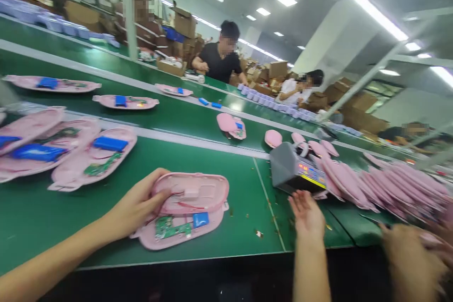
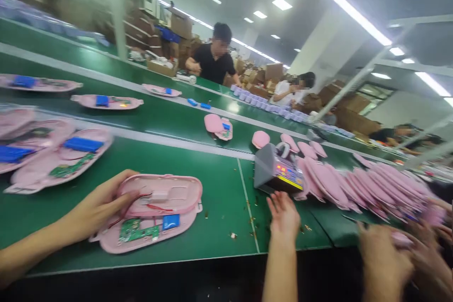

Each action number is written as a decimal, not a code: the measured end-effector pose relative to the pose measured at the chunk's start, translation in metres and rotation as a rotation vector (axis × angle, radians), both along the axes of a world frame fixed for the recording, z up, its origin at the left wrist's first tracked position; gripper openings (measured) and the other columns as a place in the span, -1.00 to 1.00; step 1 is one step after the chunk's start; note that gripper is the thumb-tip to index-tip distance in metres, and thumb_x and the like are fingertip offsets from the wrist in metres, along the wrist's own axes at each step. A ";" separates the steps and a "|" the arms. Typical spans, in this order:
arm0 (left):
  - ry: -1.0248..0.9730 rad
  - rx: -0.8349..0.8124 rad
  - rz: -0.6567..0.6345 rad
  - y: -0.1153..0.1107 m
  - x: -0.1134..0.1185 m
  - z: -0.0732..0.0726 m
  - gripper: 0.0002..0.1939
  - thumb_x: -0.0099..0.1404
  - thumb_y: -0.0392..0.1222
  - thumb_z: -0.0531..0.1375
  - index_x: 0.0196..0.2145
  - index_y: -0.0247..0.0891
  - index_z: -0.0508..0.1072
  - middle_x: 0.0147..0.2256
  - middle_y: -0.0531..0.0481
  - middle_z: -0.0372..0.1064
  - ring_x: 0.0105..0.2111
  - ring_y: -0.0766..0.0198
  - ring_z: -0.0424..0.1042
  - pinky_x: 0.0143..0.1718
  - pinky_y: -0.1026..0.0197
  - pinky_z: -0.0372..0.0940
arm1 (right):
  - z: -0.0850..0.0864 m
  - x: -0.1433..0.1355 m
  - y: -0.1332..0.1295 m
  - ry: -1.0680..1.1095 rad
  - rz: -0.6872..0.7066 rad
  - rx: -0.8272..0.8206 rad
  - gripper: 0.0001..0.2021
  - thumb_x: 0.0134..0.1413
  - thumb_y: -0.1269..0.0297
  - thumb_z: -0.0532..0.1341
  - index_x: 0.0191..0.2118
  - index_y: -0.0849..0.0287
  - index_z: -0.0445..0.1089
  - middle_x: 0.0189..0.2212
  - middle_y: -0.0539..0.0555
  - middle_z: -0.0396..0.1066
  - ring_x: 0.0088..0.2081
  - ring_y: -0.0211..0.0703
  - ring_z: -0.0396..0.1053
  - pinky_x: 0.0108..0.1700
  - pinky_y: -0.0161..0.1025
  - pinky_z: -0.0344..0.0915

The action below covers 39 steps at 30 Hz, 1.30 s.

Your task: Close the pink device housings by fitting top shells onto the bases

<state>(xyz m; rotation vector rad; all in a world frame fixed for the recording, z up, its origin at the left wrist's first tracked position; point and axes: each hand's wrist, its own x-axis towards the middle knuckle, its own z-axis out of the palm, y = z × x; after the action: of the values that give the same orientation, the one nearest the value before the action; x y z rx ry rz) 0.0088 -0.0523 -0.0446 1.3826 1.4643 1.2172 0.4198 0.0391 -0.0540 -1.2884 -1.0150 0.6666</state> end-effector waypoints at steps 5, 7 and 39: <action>-0.135 -0.013 -0.130 0.003 -0.003 -0.003 -0.71 0.24 -0.02 0.18 -0.16 -0.25 0.43 -0.27 -0.01 0.45 -0.26 0.19 0.41 -0.24 0.23 0.34 | 0.021 -0.090 -0.028 -0.018 0.145 0.221 -0.71 -0.03 0.08 0.38 -0.37 0.21 0.39 -0.37 0.06 0.44 -0.31 -0.14 0.43 -0.25 -0.18 0.44; -0.189 0.001 -0.141 0.004 -0.004 -0.006 -0.71 0.25 -0.05 0.19 -0.14 -0.27 0.43 -0.23 -0.03 0.45 -0.23 0.19 0.41 -0.21 0.22 0.34 | 0.043 -0.144 -0.038 -0.414 0.545 0.341 -0.82 0.20 0.18 0.23 -0.34 0.18 0.44 -0.24 0.10 0.47 -0.19 -0.11 0.43 -0.16 -0.17 0.40; -0.024 0.166 -0.124 -0.012 -0.011 -0.014 -0.77 0.34 -0.21 0.04 -0.21 -0.30 0.47 -0.25 -0.08 0.52 -0.21 0.15 0.49 -0.14 0.14 0.35 | 0.054 -0.224 -0.020 -0.991 0.834 0.533 -0.91 0.16 0.37 0.19 -0.36 0.14 0.42 -0.42 0.01 0.44 -0.39 -0.23 0.41 -0.32 -0.32 0.35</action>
<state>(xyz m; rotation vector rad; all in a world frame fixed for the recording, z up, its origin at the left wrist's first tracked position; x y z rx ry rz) -0.0020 -0.0647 -0.0589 1.5392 1.2648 1.2947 0.1958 0.0188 0.0001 -0.6293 -2.4206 0.2647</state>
